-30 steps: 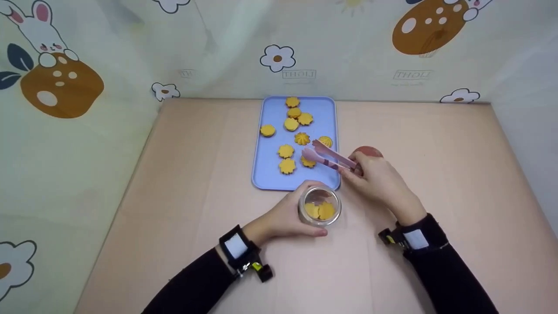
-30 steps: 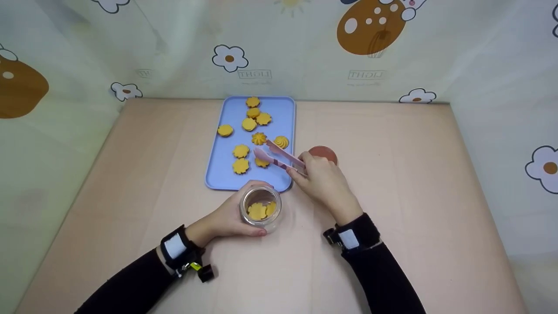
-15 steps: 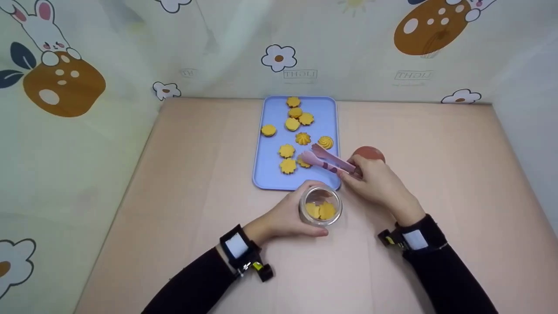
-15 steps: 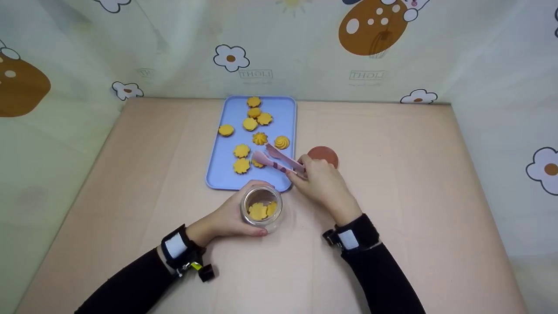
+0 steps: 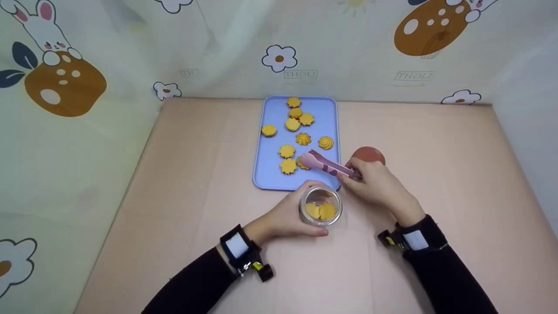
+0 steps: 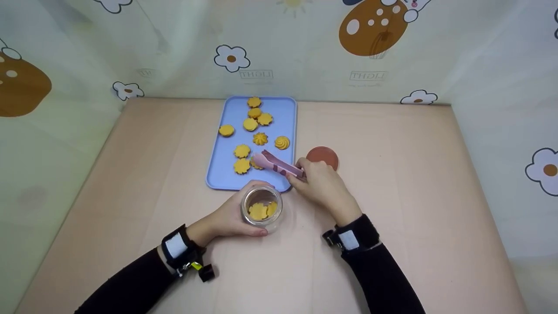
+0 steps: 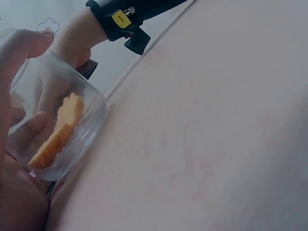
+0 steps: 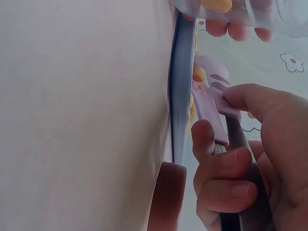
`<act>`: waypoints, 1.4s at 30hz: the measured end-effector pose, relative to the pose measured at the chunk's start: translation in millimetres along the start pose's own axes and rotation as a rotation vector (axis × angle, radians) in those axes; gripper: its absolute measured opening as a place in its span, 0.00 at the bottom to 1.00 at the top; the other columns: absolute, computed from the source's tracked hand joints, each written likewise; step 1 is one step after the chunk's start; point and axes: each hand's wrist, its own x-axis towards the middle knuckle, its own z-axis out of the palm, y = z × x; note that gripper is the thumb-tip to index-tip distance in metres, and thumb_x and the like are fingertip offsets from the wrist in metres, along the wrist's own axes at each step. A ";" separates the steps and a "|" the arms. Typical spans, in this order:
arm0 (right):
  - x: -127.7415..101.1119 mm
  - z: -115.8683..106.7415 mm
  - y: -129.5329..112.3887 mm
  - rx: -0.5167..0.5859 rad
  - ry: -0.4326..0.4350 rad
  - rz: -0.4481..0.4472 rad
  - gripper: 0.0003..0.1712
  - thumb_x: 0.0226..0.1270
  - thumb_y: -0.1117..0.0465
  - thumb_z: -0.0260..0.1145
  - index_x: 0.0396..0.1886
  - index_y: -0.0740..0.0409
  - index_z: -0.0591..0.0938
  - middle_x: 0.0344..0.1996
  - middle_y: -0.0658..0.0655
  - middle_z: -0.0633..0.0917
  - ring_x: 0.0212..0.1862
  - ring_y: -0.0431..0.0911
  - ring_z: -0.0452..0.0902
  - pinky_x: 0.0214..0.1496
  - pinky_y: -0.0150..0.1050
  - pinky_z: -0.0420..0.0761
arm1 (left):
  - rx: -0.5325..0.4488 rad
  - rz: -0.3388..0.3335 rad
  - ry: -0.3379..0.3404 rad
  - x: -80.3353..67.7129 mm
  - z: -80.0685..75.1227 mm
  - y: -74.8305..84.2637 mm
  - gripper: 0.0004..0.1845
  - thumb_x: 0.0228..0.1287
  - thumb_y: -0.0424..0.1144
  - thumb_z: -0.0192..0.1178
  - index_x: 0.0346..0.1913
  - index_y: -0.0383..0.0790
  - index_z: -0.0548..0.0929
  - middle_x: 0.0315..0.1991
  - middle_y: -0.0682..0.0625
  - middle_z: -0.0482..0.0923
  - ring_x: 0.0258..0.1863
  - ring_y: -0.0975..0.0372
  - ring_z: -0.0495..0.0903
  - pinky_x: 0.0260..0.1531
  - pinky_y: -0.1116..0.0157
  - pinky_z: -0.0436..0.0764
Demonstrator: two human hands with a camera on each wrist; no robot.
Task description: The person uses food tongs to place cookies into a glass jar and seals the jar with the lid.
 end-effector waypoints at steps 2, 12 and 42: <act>-0.2 -0.3 -0.6 -0.001 -0.013 0.009 0.14 0.78 0.52 0.72 0.45 0.59 0.85 0.22 0.50 0.77 0.24 0.44 0.70 0.26 0.40 0.69 | -0.002 -0.002 0.000 -0.1 -0.1 0.1 0.51 0.51 0.43 0.88 0.76 0.56 0.67 0.70 0.55 0.78 0.72 0.56 0.75 0.76 0.57 0.72; 0.1 2.8 -1.6 -0.033 0.037 -0.002 0.12 0.75 0.54 0.73 0.39 0.58 0.83 0.19 0.48 0.72 0.23 0.44 0.68 0.24 0.41 0.65 | 0.009 0.008 0.005 -0.3 -0.2 0.1 0.52 0.51 0.43 0.88 0.76 0.53 0.67 0.70 0.56 0.78 0.72 0.57 0.76 0.77 0.57 0.71; -1.5 -20.5 1.8 0.043 0.125 0.005 0.11 0.78 0.53 0.71 0.44 0.57 0.87 0.22 0.48 0.75 0.26 0.45 0.69 0.28 0.40 0.65 | 0.023 0.019 0.001 -0.2 -1.2 1.0 0.52 0.52 0.42 0.88 0.76 0.49 0.67 0.70 0.51 0.79 0.71 0.57 0.76 0.77 0.58 0.71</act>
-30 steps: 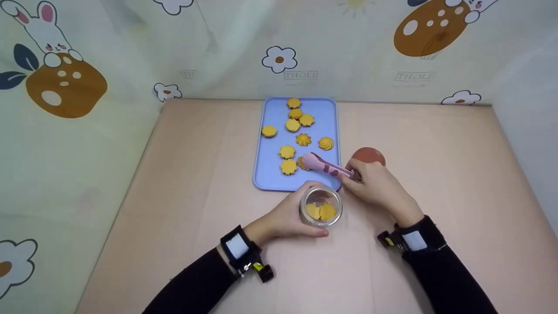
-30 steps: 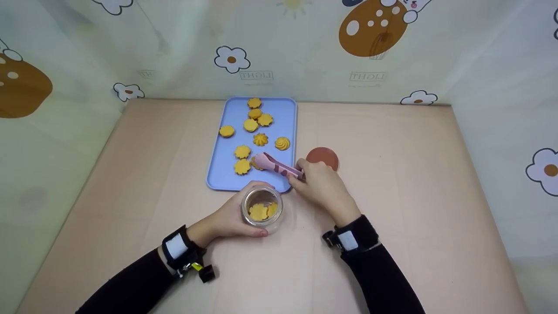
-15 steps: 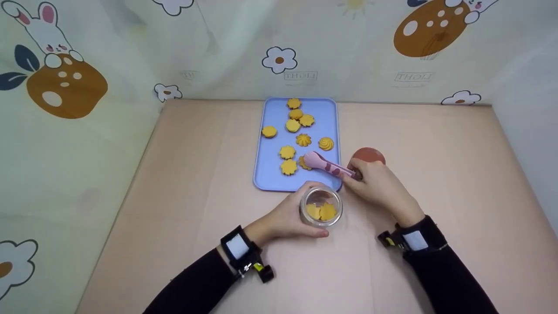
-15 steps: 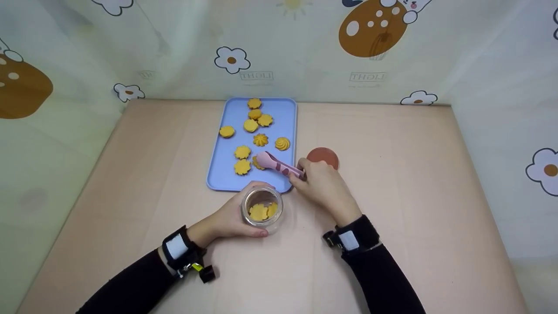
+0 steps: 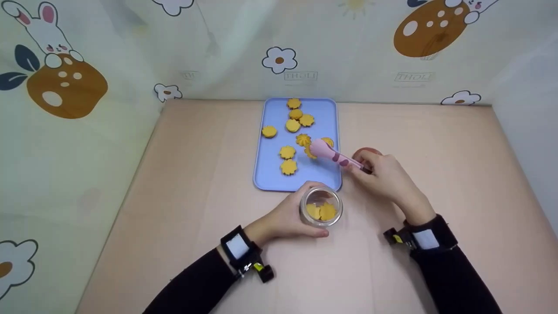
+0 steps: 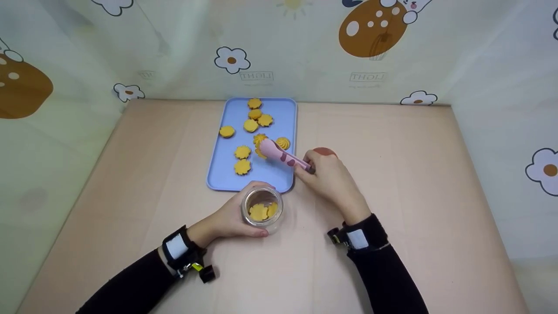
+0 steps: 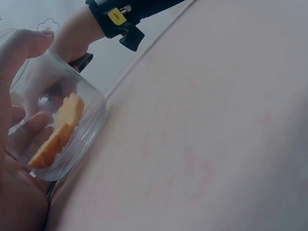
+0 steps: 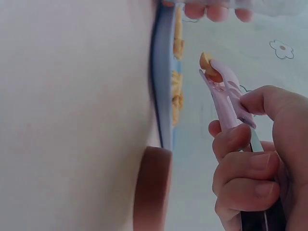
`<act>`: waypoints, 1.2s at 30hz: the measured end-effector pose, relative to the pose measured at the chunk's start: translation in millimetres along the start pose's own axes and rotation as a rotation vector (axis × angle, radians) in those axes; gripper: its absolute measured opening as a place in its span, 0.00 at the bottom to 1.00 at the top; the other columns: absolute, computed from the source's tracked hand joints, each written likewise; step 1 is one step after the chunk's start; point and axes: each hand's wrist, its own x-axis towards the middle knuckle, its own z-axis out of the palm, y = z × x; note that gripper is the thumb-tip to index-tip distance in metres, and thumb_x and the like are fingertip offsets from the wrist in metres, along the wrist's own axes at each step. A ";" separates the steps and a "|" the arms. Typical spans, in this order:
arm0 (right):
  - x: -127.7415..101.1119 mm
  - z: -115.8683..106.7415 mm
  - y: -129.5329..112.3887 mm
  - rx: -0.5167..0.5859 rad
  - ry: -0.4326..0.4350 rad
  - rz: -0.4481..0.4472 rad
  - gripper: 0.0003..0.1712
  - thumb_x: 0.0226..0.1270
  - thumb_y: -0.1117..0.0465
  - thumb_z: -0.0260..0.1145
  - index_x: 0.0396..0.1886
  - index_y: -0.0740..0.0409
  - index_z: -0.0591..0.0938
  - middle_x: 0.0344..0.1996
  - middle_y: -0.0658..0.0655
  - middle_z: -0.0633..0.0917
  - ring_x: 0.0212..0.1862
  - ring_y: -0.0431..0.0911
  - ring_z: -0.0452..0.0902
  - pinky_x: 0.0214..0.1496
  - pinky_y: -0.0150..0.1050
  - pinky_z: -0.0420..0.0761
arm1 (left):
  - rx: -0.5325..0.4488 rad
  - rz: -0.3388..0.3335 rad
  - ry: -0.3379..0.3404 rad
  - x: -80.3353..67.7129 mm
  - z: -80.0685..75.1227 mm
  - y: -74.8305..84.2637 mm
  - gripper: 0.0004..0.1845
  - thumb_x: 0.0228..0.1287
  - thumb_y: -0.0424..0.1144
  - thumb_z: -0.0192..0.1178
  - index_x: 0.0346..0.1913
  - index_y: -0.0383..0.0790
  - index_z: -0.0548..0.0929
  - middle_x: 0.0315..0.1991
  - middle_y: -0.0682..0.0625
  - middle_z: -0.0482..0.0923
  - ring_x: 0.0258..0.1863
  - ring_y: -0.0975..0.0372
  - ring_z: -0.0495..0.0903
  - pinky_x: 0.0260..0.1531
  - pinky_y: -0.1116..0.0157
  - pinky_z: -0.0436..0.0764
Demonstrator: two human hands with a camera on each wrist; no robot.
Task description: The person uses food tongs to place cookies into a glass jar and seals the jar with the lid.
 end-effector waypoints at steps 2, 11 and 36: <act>-0.5 -5.4 0.7 0.015 0.000 -0.014 0.12 0.79 0.52 0.70 0.46 0.56 0.88 0.22 0.47 0.76 0.26 0.45 0.69 0.28 0.39 0.65 | 0.003 -0.001 0.001 -0.1 -0.4 0.3 0.52 0.52 0.42 0.88 0.76 0.48 0.67 0.69 0.53 0.79 0.71 0.58 0.76 0.77 0.58 0.71; -8.9 -37.9 0.1 0.046 -0.010 -0.056 0.12 0.80 0.51 0.71 0.45 0.56 0.88 0.29 0.50 0.86 0.31 0.46 0.78 0.33 0.39 0.77 | -0.010 -0.030 0.003 -0.4 0.8 0.6 0.52 0.51 0.42 0.88 0.76 0.51 0.67 0.70 0.54 0.78 0.72 0.58 0.75 0.77 0.57 0.71; -53.2 -99.6 -44.2 0.074 -0.147 -0.398 0.13 0.71 0.65 0.77 0.38 0.42 0.82 0.22 0.36 0.75 0.20 0.30 0.66 0.19 0.25 0.67 | 0.060 -0.039 0.014 -0.8 0.4 -0.1 0.62 0.50 0.50 0.87 0.85 0.60 0.59 0.72 0.60 0.76 0.74 0.63 0.73 0.80 0.53 0.66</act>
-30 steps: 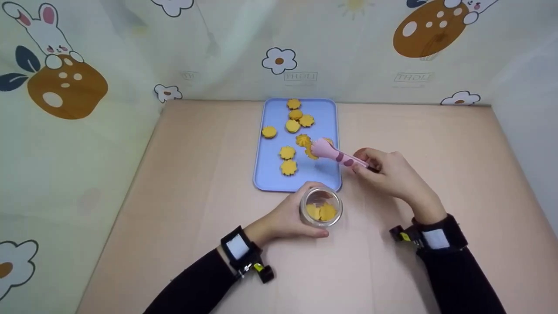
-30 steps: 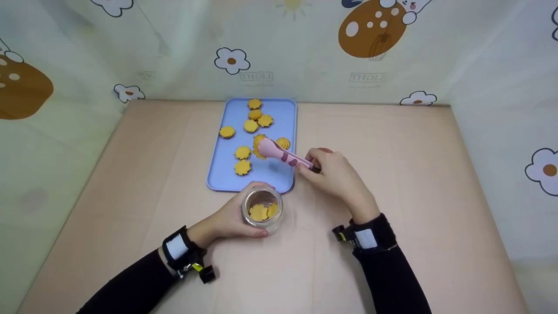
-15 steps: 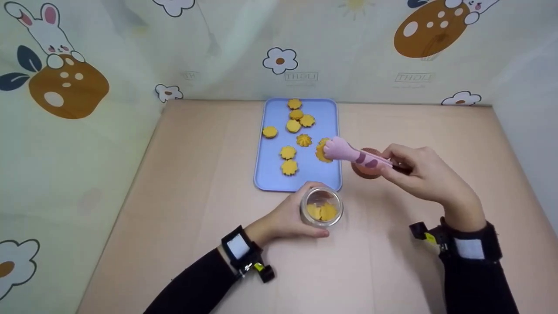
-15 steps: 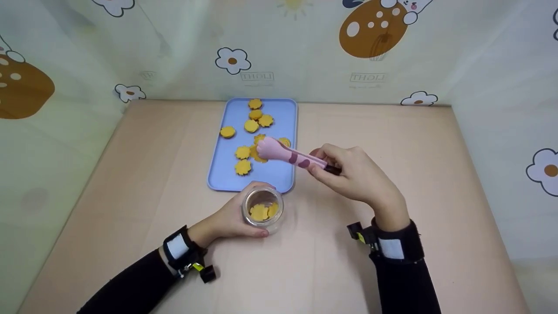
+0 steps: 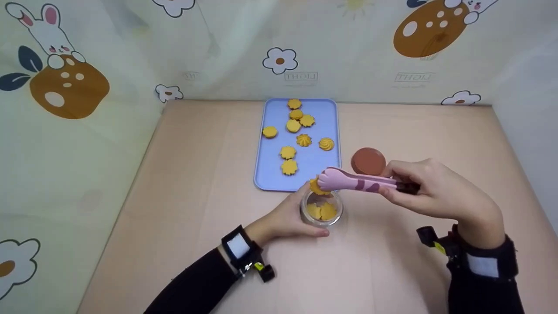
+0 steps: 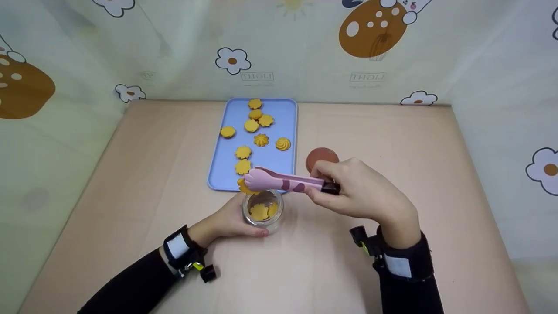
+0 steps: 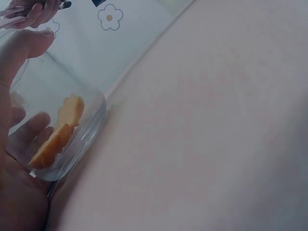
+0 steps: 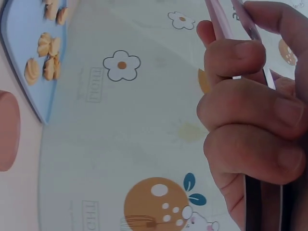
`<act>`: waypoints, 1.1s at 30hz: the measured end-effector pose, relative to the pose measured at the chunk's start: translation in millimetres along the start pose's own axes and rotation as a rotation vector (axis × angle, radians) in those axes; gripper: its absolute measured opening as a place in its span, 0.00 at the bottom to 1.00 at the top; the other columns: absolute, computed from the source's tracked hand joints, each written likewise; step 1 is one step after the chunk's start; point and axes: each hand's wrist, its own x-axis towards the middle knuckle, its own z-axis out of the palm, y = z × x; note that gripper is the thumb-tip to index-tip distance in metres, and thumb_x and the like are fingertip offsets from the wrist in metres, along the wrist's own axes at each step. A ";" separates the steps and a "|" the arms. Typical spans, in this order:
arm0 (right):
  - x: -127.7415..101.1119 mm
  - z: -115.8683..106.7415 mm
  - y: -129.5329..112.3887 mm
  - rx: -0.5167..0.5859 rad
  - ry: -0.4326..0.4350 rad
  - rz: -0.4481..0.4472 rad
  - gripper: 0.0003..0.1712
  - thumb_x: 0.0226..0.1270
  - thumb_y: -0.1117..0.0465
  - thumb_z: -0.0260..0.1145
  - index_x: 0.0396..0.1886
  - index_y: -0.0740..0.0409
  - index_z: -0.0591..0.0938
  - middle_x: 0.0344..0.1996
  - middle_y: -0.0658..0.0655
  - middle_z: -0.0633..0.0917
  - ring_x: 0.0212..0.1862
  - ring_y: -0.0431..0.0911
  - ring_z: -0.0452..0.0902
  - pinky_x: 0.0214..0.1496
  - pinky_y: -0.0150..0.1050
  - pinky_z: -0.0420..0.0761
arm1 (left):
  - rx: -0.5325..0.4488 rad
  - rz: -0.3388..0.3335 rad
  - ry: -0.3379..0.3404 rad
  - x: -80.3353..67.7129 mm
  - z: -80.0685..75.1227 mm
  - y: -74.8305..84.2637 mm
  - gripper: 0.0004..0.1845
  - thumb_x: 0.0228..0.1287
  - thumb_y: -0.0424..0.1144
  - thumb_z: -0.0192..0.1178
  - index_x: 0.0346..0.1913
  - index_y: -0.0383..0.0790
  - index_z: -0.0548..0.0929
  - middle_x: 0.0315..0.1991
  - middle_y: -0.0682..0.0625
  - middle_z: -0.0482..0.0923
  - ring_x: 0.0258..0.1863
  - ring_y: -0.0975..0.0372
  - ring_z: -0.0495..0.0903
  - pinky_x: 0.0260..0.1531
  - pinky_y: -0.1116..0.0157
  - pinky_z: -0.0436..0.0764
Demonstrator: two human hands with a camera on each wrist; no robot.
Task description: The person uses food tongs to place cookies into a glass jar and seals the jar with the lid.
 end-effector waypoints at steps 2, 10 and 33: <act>-1.2 -0.9 -3.0 -0.012 0.000 0.003 0.13 0.70 0.65 0.77 0.37 0.42 0.82 0.22 0.35 0.74 0.20 0.30 0.66 0.18 0.25 0.67 | 0.001 -0.004 0.001 -0.6 -0.1 0.3 0.62 0.50 0.50 0.87 0.86 0.60 0.58 0.73 0.60 0.75 0.74 0.63 0.72 0.81 0.52 0.66; -3.2 -1.4 -7.1 -0.045 -0.055 0.055 0.12 0.71 0.60 0.78 0.36 0.41 0.81 0.21 0.34 0.72 0.20 0.30 0.66 0.18 0.26 0.67 | -0.024 -0.024 0.002 -1.3 -0.4 -0.3 0.53 0.51 0.46 0.87 0.78 0.56 0.67 0.72 0.60 0.76 0.72 0.64 0.74 0.79 0.54 0.68; -2.1 1.7 -12.3 -0.060 -0.161 0.155 0.11 0.69 0.59 0.78 0.35 0.40 0.82 0.19 0.33 0.73 0.21 0.30 0.67 0.20 0.31 0.71 | -0.092 0.016 -0.009 -0.2 0.0 0.2 0.50 0.52 0.40 0.87 0.75 0.49 0.69 0.68 0.56 0.79 0.67 0.62 0.78 0.75 0.57 0.75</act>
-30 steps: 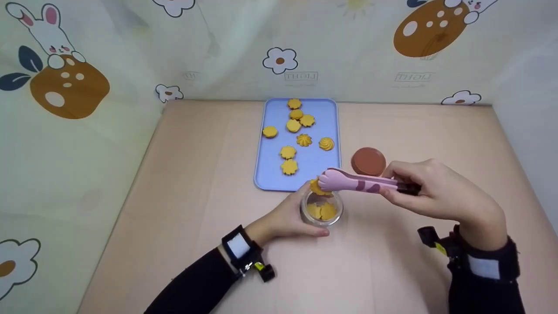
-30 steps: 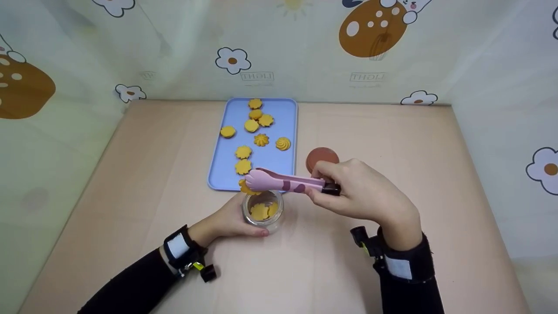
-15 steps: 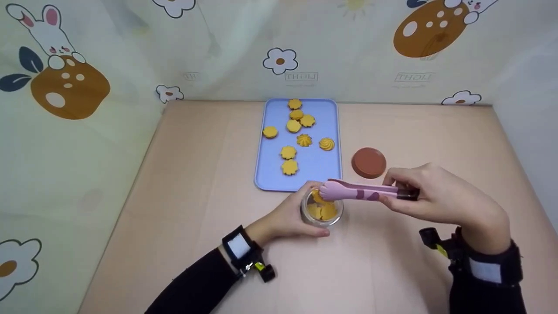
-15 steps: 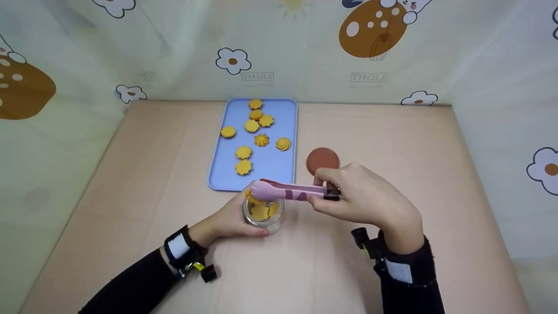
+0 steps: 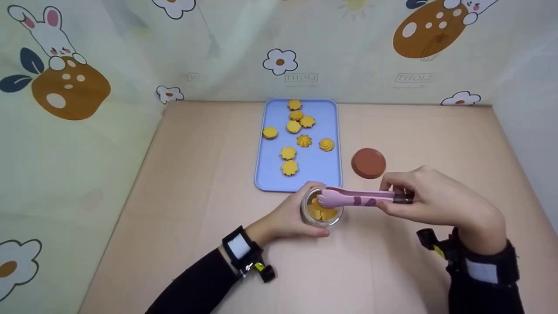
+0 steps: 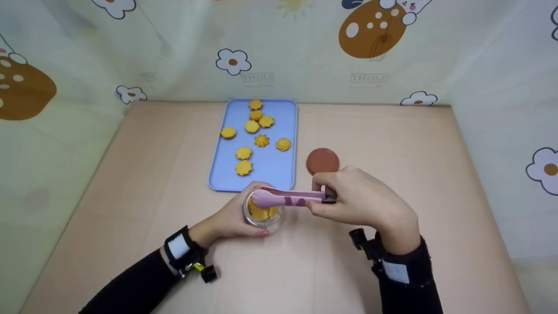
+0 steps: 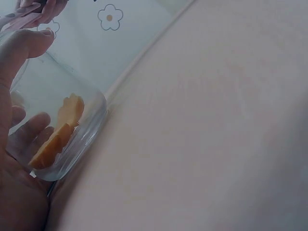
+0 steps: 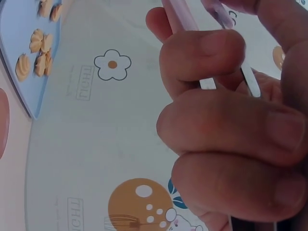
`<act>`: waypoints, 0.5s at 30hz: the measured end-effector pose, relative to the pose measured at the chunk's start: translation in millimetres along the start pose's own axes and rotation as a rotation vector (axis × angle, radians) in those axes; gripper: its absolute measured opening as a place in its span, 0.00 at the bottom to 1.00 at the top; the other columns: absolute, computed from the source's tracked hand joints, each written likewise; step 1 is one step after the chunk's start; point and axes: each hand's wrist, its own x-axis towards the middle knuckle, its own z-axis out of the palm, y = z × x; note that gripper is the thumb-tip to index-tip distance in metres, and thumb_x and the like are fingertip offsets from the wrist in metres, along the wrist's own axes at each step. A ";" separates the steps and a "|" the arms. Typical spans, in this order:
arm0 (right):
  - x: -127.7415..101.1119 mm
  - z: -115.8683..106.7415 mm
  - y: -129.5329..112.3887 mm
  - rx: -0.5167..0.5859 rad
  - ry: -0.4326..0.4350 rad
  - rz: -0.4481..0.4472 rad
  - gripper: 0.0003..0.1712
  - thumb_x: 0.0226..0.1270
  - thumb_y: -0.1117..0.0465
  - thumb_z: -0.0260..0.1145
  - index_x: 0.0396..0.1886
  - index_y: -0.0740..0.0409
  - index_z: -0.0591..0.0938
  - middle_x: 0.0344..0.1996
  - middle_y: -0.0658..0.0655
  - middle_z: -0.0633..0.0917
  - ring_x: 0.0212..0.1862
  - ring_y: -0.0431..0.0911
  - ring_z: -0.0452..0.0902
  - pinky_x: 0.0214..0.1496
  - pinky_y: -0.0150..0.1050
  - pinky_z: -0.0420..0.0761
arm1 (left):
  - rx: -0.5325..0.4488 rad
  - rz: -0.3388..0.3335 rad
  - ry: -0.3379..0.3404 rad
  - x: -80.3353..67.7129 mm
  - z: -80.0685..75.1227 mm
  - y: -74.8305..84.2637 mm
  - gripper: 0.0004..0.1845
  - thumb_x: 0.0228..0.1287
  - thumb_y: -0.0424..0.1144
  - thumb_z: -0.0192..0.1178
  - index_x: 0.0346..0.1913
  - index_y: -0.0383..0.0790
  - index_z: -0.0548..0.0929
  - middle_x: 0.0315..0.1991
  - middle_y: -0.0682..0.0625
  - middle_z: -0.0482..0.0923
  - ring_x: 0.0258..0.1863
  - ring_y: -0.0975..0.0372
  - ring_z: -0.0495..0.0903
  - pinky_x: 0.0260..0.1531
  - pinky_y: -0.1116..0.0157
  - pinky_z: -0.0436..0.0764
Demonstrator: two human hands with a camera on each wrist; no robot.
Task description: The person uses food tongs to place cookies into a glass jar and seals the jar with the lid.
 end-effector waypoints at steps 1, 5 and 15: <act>0.4 0.6 -0.1 0.003 -0.007 0.006 0.11 0.70 0.58 0.77 0.35 0.40 0.82 0.20 0.33 0.73 0.21 0.30 0.68 0.20 0.31 0.71 | -0.005 0.001 -0.001 -0.1 0.1 -0.2 0.50 0.51 0.39 0.87 0.75 0.49 0.68 0.68 0.56 0.79 0.67 0.61 0.79 0.75 0.57 0.75; 1.6 2.8 0.5 0.002 -0.020 0.006 0.08 0.71 0.56 0.77 0.36 0.42 0.83 0.20 0.33 0.74 0.22 0.30 0.68 0.20 0.31 0.71 | -0.016 0.008 -0.007 -0.1 0.1 -1.0 0.50 0.51 0.39 0.87 0.75 0.51 0.68 0.69 0.56 0.79 0.67 0.60 0.79 0.74 0.56 0.77; 1.9 4.6 0.7 -0.017 -0.036 -0.006 0.07 0.72 0.54 0.77 0.38 0.42 0.84 0.21 0.34 0.74 0.22 0.29 0.67 0.20 0.31 0.70 | -0.028 0.019 -0.014 0.8 -0.8 -2.5 0.52 0.51 0.37 0.88 0.76 0.49 0.67 0.70 0.55 0.78 0.69 0.60 0.78 0.75 0.57 0.75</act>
